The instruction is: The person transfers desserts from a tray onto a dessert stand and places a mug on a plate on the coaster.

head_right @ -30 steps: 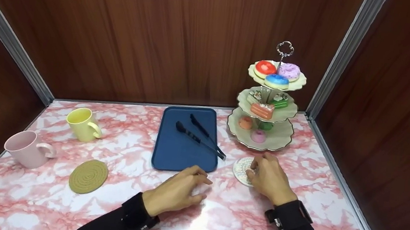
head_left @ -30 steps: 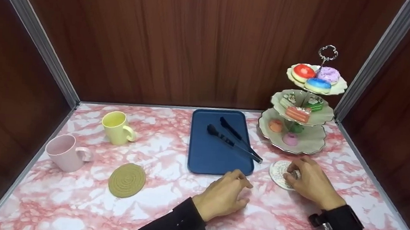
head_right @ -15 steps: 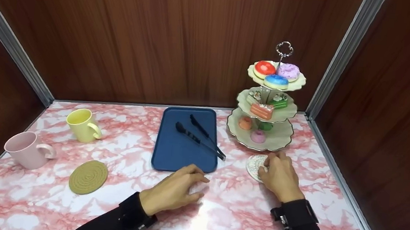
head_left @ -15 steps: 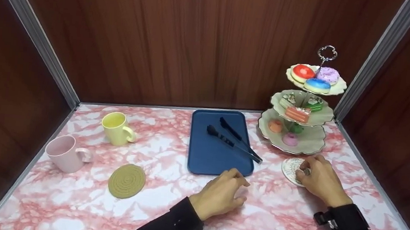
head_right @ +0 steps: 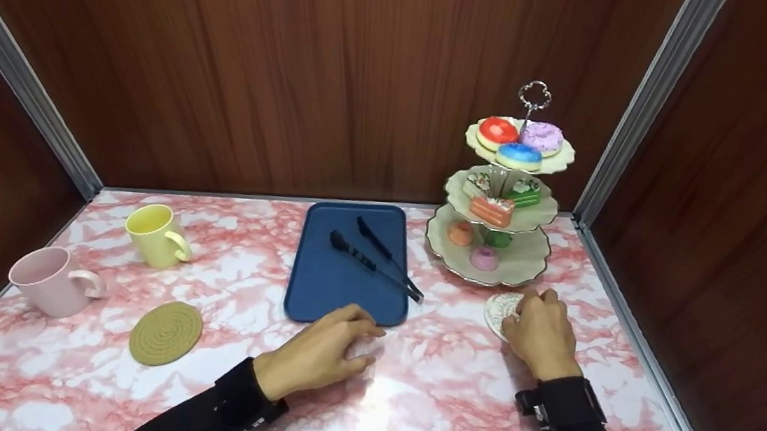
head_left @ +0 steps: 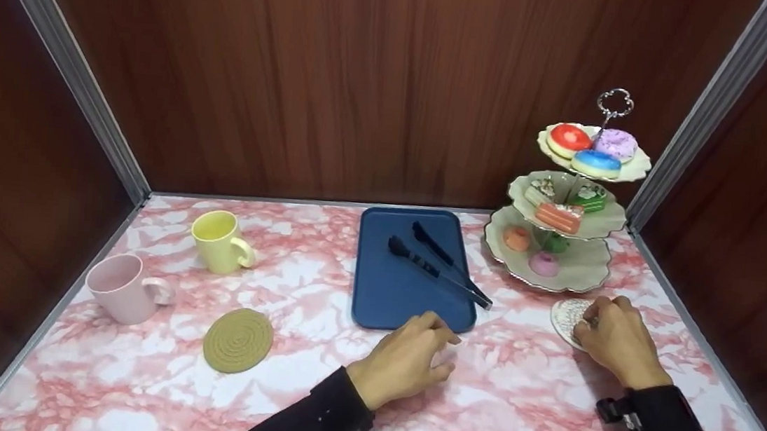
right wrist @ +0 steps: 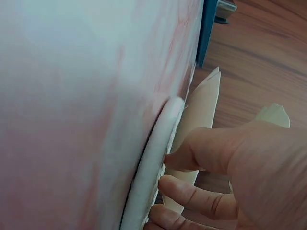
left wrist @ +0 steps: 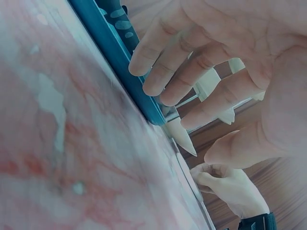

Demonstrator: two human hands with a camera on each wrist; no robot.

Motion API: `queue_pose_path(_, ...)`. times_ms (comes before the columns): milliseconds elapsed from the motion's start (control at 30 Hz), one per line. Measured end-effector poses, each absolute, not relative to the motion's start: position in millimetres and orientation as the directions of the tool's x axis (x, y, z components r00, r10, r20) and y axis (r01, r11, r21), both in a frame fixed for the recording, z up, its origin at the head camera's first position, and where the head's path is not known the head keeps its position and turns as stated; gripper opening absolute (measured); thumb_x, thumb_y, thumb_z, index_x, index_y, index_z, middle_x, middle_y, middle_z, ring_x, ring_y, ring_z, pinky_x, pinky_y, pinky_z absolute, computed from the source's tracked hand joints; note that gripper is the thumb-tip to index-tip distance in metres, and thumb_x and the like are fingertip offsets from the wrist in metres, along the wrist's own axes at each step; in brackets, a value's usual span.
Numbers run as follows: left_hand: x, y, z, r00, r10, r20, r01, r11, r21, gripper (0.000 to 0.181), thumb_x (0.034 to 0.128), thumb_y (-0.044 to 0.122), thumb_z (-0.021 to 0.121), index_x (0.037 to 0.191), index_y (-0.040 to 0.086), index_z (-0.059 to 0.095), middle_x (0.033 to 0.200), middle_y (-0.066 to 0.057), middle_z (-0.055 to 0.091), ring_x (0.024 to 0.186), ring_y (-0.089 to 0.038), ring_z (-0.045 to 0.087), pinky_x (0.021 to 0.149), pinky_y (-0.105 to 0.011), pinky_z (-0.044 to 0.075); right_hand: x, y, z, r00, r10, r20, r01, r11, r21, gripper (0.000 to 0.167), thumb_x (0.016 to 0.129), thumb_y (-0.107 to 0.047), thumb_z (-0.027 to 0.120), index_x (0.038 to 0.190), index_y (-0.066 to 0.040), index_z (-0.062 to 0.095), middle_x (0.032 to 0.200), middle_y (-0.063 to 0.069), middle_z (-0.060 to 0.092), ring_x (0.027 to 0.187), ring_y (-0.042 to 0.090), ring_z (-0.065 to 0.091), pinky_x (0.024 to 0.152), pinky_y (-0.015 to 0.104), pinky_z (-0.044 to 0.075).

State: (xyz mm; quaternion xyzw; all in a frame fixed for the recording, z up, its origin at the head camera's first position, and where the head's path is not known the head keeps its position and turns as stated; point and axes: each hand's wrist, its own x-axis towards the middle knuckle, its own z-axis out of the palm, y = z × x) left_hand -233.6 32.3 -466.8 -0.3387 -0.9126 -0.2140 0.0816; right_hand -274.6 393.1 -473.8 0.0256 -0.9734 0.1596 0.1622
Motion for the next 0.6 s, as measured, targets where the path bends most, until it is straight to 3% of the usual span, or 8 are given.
queue_pose_path(600, -244, -2, -465, -0.826, 0.490, 0.280, 0.564, 0.724, 0.398, 0.035, 0.0815, 0.035, 0.063, 0.115, 0.025, 0.064, 0.111, 0.009, 0.053, 0.100, -0.012, 0.051, 0.083, -0.028, 0.048, -272, 402, -473, -0.955, 0.042, 0.295, -0.057, 0.946, -0.318, 0.022, 0.072, -0.006, 0.056, 0.093, -0.003, 0.061, 0.094, 0.021, 0.052, 0.080, 0.044, 0.055, 0.057, 0.050, 0.043)
